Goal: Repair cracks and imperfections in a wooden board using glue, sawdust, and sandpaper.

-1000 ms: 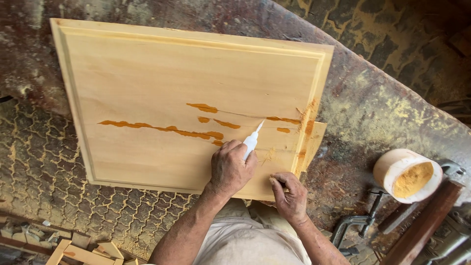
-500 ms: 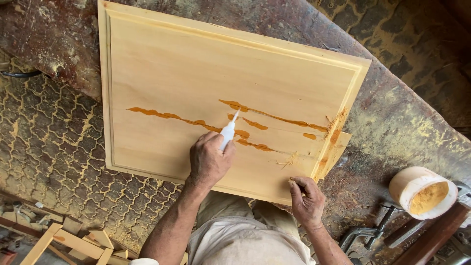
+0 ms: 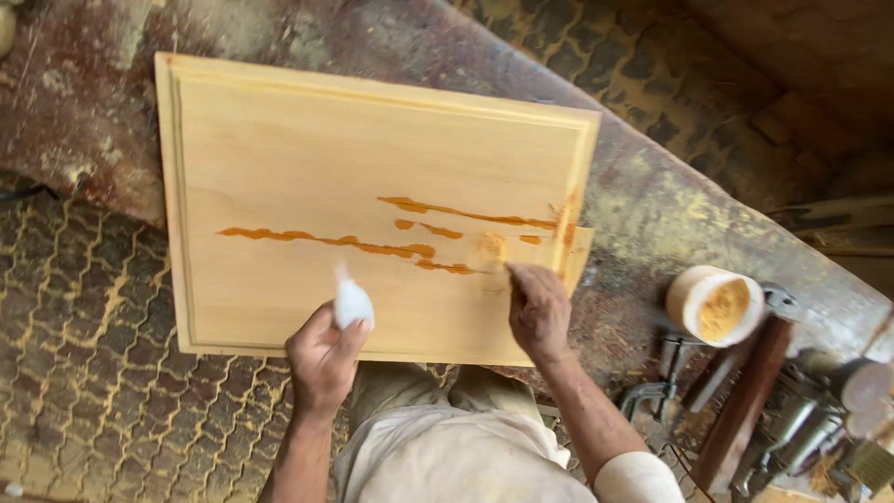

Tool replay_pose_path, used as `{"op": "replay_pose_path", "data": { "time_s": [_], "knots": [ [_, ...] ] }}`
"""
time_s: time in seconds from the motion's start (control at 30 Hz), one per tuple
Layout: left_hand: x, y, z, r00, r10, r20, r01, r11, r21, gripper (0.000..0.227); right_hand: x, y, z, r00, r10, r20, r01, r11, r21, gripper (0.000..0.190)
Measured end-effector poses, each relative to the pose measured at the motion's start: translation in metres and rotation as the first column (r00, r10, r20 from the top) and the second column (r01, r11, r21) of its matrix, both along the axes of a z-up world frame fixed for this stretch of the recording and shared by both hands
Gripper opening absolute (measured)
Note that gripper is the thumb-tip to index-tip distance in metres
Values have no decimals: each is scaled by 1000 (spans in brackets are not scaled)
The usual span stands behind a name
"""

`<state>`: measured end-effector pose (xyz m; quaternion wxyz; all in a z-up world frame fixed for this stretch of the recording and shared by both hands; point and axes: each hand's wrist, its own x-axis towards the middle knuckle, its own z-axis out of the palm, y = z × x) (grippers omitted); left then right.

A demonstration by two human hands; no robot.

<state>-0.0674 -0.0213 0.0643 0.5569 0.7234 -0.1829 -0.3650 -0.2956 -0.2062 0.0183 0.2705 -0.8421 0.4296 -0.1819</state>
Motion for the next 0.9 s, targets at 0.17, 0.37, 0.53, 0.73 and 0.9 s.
{"op": "replay_pose_path", "data": {
  "time_s": [0.17, 0.37, 0.53, 0.73, 0.9],
  "knots": [
    [-40, 17, 16, 904, -108, -413, 8, 971, -238, 38, -73, 59, 2, 962, -161, -221, 226, 922, 313, 16],
    [-77, 29, 3, 907, -258, -333, 215, 963, -161, 37, -163, 110, -4, 981, -41, -190, 116, 907, 404, 13],
    [-94, 27, 17, 922, -287, -258, 322, 941, 105, 28, -269, 32, -17, 880, -475, -7, 462, 857, -228, 7],
    [-100, 32, 25, 936, -264, -232, 273, 962, 7, 23, -283, -107, 17, 615, -385, -689, 521, 854, -12, 32],
    [-94, 51, 32, 958, -109, -266, 122, 992, 29, 25, -308, -114, -11, 679, -321, -660, 400, 916, -34, 26]
  ]
}}
